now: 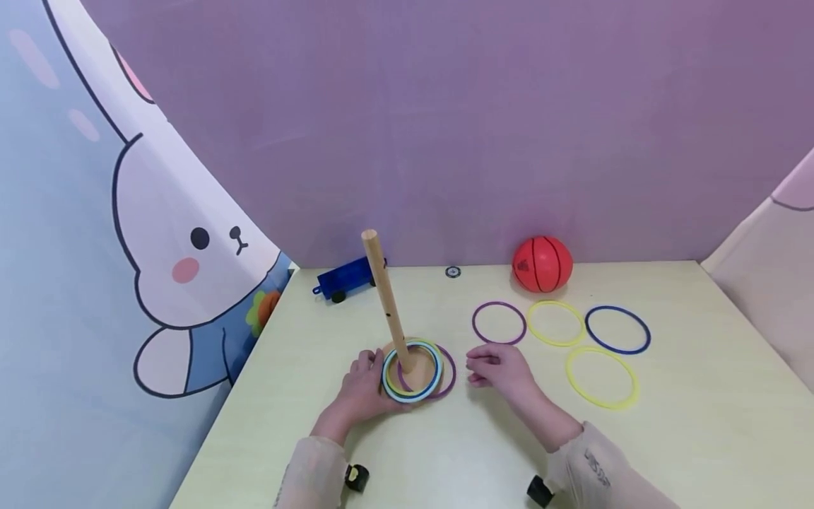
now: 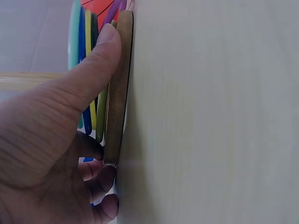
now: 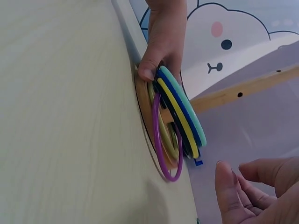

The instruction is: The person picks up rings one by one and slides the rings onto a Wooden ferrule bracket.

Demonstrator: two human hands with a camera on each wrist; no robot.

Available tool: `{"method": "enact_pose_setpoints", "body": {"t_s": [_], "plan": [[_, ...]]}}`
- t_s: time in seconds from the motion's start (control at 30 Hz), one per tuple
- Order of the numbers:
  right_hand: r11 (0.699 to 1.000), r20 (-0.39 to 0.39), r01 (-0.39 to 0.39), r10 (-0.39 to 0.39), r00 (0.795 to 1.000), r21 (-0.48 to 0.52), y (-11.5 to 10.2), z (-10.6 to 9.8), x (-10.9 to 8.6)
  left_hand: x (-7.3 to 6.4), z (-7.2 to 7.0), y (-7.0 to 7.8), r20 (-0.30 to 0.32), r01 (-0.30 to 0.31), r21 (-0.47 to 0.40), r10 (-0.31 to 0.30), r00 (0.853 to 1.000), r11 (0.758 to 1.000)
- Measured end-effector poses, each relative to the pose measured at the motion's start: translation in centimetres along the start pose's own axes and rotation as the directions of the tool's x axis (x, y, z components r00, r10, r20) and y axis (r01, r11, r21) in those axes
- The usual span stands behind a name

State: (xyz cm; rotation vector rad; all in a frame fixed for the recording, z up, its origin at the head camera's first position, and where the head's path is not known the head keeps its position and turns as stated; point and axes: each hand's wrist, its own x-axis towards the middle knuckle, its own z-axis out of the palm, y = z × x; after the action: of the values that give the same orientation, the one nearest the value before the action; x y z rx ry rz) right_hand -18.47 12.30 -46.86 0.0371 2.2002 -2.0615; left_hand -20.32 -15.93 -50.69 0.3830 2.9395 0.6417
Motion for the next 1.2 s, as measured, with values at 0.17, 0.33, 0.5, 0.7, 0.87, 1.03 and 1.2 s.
{"method": "enact_pose_setpoints", "body": {"t_s": [0.17,0.33,0.5,0.7,0.87,1.03,1.2], "plan": [[1.000,0.010,0.010,-0.010,1.000,-0.009,0.4,-2.0,-1.1,0.0,0.1,0.0,0.010,0.017,-0.014,-0.016,1.000,1.000],[0.999,0.015,-0.007,0.007,1.000,-0.053,0.5,-4.4,-2.1,-0.1,0.2,0.0,0.011,0.018,-0.018,-0.017,1.000,1.000],[0.994,-0.018,-0.024,0.023,1.000,-0.102,0.5,-7.1,-3.0,0.0,0.1,-0.1,0.008,0.009,-0.015,-0.009,1.000,1.000],[0.990,-0.084,-0.037,0.026,0.996,-0.134,0.7,-10.2,-3.9,0.0,0.0,-0.1,0.003,0.006,-0.013,-0.006,1.000,1.000],[0.988,-0.134,-0.033,0.013,0.991,-0.150,1.3,-12.7,-4.7,0.0,-0.1,-0.1,0.001,0.002,-0.012,-0.002,1.000,1.000],[0.971,-0.182,-0.054,0.011,0.983,-0.233,2.0,-15.2,-5.3,0.0,-0.1,0.0,0.001,0.004,-0.010,-0.004,1.000,1.000],[0.919,-0.239,-0.103,0.009,0.971,-0.381,2.6,-17.6,-5.7,-0.1,-0.1,0.0,0.002,0.005,-0.005,-0.005,1.000,1.000]]}}
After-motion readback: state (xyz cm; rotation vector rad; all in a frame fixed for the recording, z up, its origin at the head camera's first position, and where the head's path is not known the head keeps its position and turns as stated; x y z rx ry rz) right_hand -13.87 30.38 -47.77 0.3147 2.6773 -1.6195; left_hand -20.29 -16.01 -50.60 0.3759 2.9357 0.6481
